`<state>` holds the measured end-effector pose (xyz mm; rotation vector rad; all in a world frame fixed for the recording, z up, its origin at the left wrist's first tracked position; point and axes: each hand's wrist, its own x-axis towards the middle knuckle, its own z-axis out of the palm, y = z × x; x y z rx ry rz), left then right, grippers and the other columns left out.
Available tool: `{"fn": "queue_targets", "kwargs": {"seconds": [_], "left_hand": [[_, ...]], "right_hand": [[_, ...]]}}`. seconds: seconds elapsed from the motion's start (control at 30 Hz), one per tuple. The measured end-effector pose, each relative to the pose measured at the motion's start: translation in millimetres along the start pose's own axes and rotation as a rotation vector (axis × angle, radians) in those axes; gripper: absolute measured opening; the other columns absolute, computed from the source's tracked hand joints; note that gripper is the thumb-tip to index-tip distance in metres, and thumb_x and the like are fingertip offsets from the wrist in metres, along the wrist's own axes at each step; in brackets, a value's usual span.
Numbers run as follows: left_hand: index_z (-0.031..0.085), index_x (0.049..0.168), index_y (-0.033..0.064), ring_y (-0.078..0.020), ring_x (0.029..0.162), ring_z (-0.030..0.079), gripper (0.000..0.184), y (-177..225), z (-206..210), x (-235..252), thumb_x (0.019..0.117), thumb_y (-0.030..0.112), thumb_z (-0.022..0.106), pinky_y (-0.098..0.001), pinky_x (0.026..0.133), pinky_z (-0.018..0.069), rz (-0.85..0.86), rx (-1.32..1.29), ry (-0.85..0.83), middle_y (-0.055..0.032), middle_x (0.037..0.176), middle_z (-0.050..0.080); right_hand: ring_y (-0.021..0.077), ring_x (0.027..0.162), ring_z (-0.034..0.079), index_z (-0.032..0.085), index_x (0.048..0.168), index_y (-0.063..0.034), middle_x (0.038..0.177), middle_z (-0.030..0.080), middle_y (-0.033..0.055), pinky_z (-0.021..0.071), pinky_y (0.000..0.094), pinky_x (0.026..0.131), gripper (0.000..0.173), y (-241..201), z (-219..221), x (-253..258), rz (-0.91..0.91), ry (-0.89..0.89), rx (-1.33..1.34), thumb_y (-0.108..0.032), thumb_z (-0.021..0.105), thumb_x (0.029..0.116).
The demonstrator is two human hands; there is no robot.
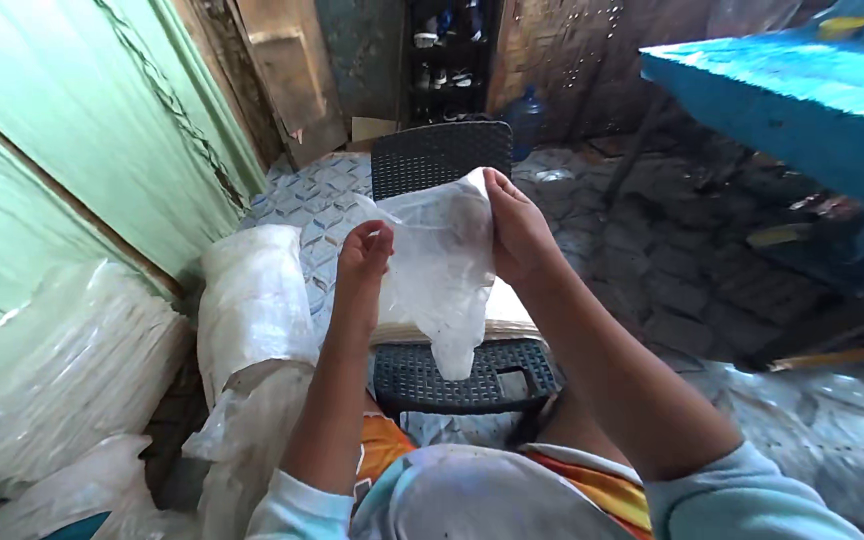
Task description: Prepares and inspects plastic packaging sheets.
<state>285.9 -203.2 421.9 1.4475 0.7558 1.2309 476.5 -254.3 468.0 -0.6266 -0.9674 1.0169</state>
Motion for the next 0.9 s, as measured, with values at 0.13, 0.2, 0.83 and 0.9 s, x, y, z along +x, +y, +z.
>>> {"fn": "queue_targets", "kwargs": {"seconds": [0.13, 0.2, 0.83, 0.9], "left_hand": [[0.047, 0.138, 0.0145, -0.0094, 0.109, 0.06, 0.041, -7, 11, 9, 0.1037, 0.034, 0.058, -0.0326, 0.091, 0.0523, -0.017, -0.089, -0.109, -0.0002, 0.125, 0.059], [0.059, 0.112, 0.0159, -0.0041, 0.089, 0.059, 0.014, -8, 13, 10, 0.1052, 0.028, 0.056, -0.0268, 0.082, 0.0513, 0.028, -0.125, -0.168, 0.0055, 0.098, 0.062], [0.055, 0.144, 0.0144, -0.0108, 0.117, 0.065, 0.05, 28, 7, -16, 0.111, 0.045, 0.033, -0.0348, 0.095, 0.0584, 0.389, 0.131, -0.575, 0.0014, 0.137, 0.063], [0.035, 0.16, 0.0207, -0.0172, 0.143, 0.046, 0.106, -1, 11, -12, 0.0823, 0.092, 0.029, -0.0429, 0.117, 0.0415, 0.099, -0.108, -0.912, 0.0005, 0.156, 0.049]], "right_hand": [[0.0016, 0.074, 0.069, 0.059, 0.112, -0.0221, 0.082, 0.07, -0.0086, 0.06, 0.0212, 0.066, 0.028, 1, -17, -9, 0.013, 0.078, 0.033, -0.031, 0.032, 0.1127], [-0.0031, 0.07, 0.066, 0.06, 0.107, -0.0247, 0.081, 0.068, -0.012, 0.0579, 0.0171, 0.062, 0.029, -1, -27, -12, -0.024, 0.093, -0.072, -0.034, 0.034, 0.1125], [0.0367, 0.131, 0.056, 0.068, 0.121, -0.0047, 0.127, 0.068, 0.0145, 0.0397, 0.0597, 0.111, 0.039, -63, -35, -18, -0.776, -0.366, -1.589, -0.038, 0.059, 0.1018], [0.0279, 0.09, 0.071, 0.069, 0.1, -0.0017, 0.094, 0.072, 0.0142, 0.0567, 0.0471, 0.079, 0.028, -79, -27, -16, -0.982, -0.303, -1.513, -0.02, 0.049, 0.1056]]}}
